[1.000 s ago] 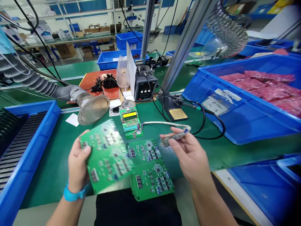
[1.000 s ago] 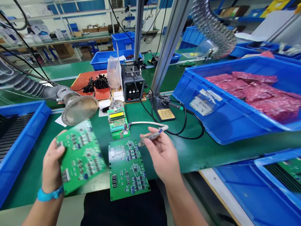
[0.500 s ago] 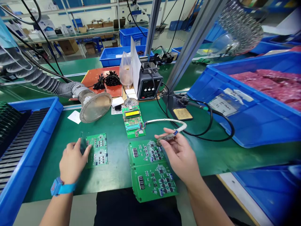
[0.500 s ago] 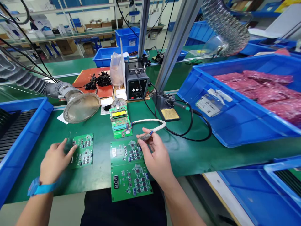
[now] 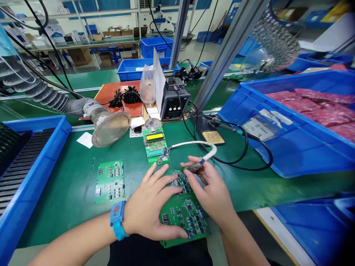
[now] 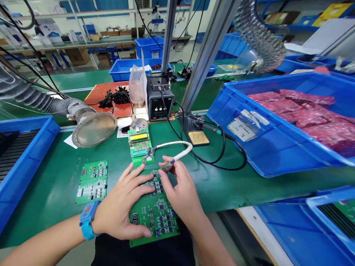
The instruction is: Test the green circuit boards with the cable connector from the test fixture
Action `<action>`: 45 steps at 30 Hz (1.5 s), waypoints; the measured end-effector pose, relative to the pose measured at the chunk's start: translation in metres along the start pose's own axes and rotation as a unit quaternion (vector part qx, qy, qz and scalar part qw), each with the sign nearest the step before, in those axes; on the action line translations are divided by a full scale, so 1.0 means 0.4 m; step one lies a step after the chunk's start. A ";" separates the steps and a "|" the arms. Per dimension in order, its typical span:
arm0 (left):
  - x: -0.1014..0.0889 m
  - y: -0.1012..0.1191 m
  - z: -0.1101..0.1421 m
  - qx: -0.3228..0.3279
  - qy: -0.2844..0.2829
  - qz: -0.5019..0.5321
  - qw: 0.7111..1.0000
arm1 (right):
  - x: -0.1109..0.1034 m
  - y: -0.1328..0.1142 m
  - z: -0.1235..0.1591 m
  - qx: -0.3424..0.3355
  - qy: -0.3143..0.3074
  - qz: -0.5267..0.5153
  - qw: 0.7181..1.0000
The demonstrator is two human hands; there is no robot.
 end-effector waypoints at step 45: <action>-0.008 0.039 -0.006 0.086 -0.103 -0.048 0.990 | 0.020 0.018 0.022 -0.017 0.037 -0.067 0.997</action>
Point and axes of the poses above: each hand's wrist, its own z-axis away from the middle knuckle, its own x-axis out of the palm, y = z × x, the point moved 6 cm from there along -z, towards the middle knuckle, and after that the axes turned 3 degrees about -z, right-handed, at the moved point
